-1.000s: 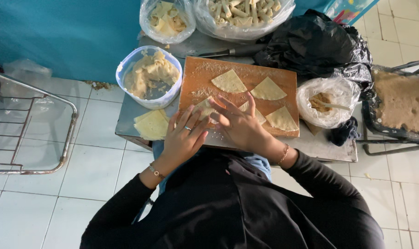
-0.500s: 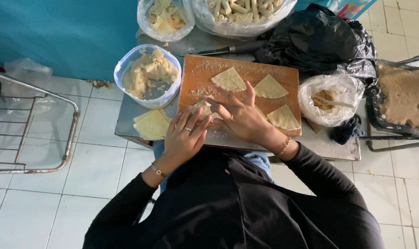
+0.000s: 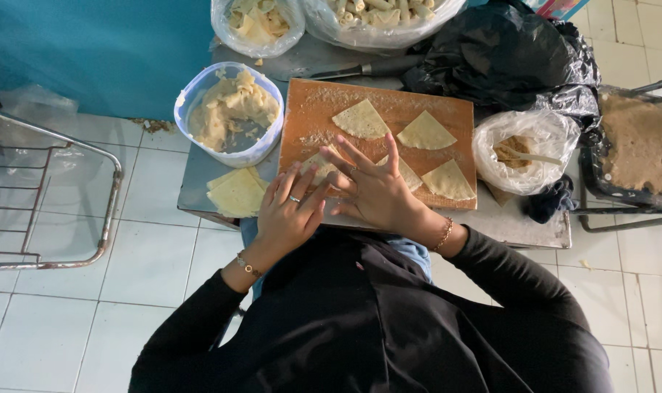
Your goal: The person places filling onto triangular pastry wrappers on a wooden board, folds each wrapper over the filling and rolls it into a filled pastry, and places the finished pastries into a plastic bag beside the board. They repeat this folding cycle for successive wrappers throughout the clip.
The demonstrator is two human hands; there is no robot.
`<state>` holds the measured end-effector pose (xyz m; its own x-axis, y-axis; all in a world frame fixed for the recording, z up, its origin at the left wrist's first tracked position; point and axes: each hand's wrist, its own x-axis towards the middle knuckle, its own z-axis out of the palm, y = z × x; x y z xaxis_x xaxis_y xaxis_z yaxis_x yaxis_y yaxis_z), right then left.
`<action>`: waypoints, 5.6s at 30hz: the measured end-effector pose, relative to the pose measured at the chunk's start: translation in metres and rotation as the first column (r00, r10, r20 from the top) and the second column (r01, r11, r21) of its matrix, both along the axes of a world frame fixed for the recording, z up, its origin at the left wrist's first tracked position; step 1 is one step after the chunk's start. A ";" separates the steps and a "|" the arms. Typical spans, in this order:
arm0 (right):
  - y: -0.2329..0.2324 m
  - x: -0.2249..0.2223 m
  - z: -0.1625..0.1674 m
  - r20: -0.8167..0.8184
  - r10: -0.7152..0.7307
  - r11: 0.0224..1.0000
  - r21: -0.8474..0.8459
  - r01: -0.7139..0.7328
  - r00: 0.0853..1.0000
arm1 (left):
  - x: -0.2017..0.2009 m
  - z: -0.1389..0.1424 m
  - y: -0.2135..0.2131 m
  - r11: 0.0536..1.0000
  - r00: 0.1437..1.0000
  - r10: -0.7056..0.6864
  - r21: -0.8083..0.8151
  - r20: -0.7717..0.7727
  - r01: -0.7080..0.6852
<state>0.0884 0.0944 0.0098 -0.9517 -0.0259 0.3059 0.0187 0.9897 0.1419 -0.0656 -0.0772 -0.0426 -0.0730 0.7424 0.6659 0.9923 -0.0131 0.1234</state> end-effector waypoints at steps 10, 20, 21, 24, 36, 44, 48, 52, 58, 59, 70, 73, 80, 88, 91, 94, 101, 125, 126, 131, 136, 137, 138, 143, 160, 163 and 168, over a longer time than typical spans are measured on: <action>-0.002 -0.002 0.012 0.054 -0.104 0.968 0.235 0.088 0.993 | 0.001 0.000 0.000 1.000 1.000 0.015 -0.010 -0.007 -0.015; 0.031 0.057 0.051 0.004 -0.214 0.721 -0.674 0.161 0.977 | 0.027 -0.004 0.013 1.000 0.993 -0.003 -0.015 0.120 0.005; 0.033 0.063 0.050 -0.016 -0.214 0.667 -0.733 0.134 0.977 | 0.034 -0.003 0.018 0.998 0.992 -0.044 -0.030 0.120 0.048; 0.033 0.071 0.035 -0.040 -0.235 0.620 -0.775 0.119 0.971 | 0.054 -0.001 0.032 0.990 0.989 -0.127 -0.044 0.081 0.131; 0.007 0.071 0.000 0.055 -0.336 0.923 -0.177 0.340 0.940 | 0.065 0.002 0.044 0.991 0.995 -0.098 -0.092 0.015 0.099; 0.014 0.087 0.016 0.087 -0.377 0.923 -0.047 0.382 0.922 | 0.065 0.008 0.041 0.991 0.996 -0.089 -0.106 -0.029 0.086; 0.022 0.087 0.022 0.056 -0.298 0.933 -0.193 0.303 0.953 | 0.066 0.004 0.042 0.995 0.997 -0.073 -0.076 -0.040 0.070; 0.022 0.082 0.016 0.076 -0.200 0.958 -0.196 0.211 0.977 | 0.066 -0.002 0.044 0.997 0.997 -0.071 -0.041 -0.028 0.070; 0.014 0.083 0.003 0.046 -0.168 0.980 -0.097 0.172 0.985 | 0.066 -0.008 0.042 0.997 0.997 -0.069 -0.042 -0.031 0.067; 0.013 0.084 0.002 0.059 -0.172 0.982 -0.067 0.176 0.983 | 0.066 -0.008 0.042 0.997 0.997 -0.069 -0.045 -0.028 0.068; 0.019 0.077 0.000 0.080 -0.328 0.925 0.231 0.302 0.941 | 0.066 0.000 0.041 0.997 0.997 -0.066 -0.027 -0.031 0.066; 0.018 0.077 0.004 0.056 -0.350 0.910 0.258 0.325 0.935 | 0.066 0.003 0.040 0.997 0.997 -0.070 -0.019 -0.037 0.069; 0.033 0.111 0.024 -0.037 -0.500 0.824 -0.326 0.463 0.865 | 0.071 -0.005 0.044 0.996 0.996 -0.079 -0.030 0.039 0.080; 0.049 0.148 0.006 -0.162 -0.449 0.499 -0.861 0.096 0.879 | 0.120 -0.004 0.086 0.988 0.988 -0.155 0.013 -0.005 0.155; 0.049 0.148 -0.001 -0.141 -0.394 0.582 -0.803 0.128 0.908 | 0.129 0.003 0.089 0.984 0.986 -0.165 -0.059 0.028 0.167; 0.041 0.143 0.000 0.012 -0.501 0.752 -0.488 0.443 0.865 | 0.127 0.007 0.090 0.972 0.988 -0.154 -0.174 0.022 0.156; 0.016 0.145 0.023 -0.008 -0.531 0.824 -0.240 0.514 0.847 | 0.126 0.005 0.090 0.978 0.989 -0.147 -0.142 0.034 0.150; 0.026 0.154 0.027 -0.048 -0.503 0.834 -0.288 0.470 0.863 | 0.126 0.002 0.086 0.972 0.984 -0.176 -0.151 0.036 0.180; 0.027 0.153 0.025 -0.073 -0.467 0.861 -0.263 0.435 0.881 | 0.126 0.000 0.087 0.970 0.982 -0.184 -0.152 0.037 0.188; 0.025 0.145 0.019 0.075 -0.528 0.790 -0.321 0.522 0.846 | 0.127 -0.009 0.092 0.972 0.984 -0.178 -0.152 0.023 0.179; 0.027 0.140 0.019 0.043 -0.503 0.825 -0.273 0.494 0.863 | 0.127 -0.013 0.093 0.974 0.982 -0.185 -0.128 0.023 0.187; 0.026 0.140 0.019 0.021 -0.485 0.837 -0.277 0.471 0.874 | 0.127 -0.012 0.093 0.972 0.982 -0.186 -0.142 0.024 0.187; 0.026 0.141 0.020 -0.002 -0.468 0.849 -0.279 0.449 0.884 | 0.126 -0.011 0.092 0.970 0.982 -0.188 -0.155 0.025 0.190; 0.017 0.151 0.026 0.043 -0.492 0.829 -0.281 0.484 0.869 | 0.126 -0.004 0.089 0.969 0.980 -0.189 -0.151 0.055 0.196; 0.037 0.152 0.010 -0.023 -0.521 0.830 -0.245 0.500 0.853 | 0.125 -0.006 0.090 0.971 0.983 -0.182 -0.159 -0.011 0.177; 0.025 0.157 0.007 -0.010 -0.529 0.830 -0.213 0.515 0.848 | 0.125 -0.004 0.089 0.974 0.985 -0.170 -0.155 -0.036 0.162; 0.002 0.155 0.016 0.060 -0.594 0.792 0.214 0.571 0.802 | 0.124 0.004 0.085 0.984 0.986 -0.167 -0.057 0.003 0.166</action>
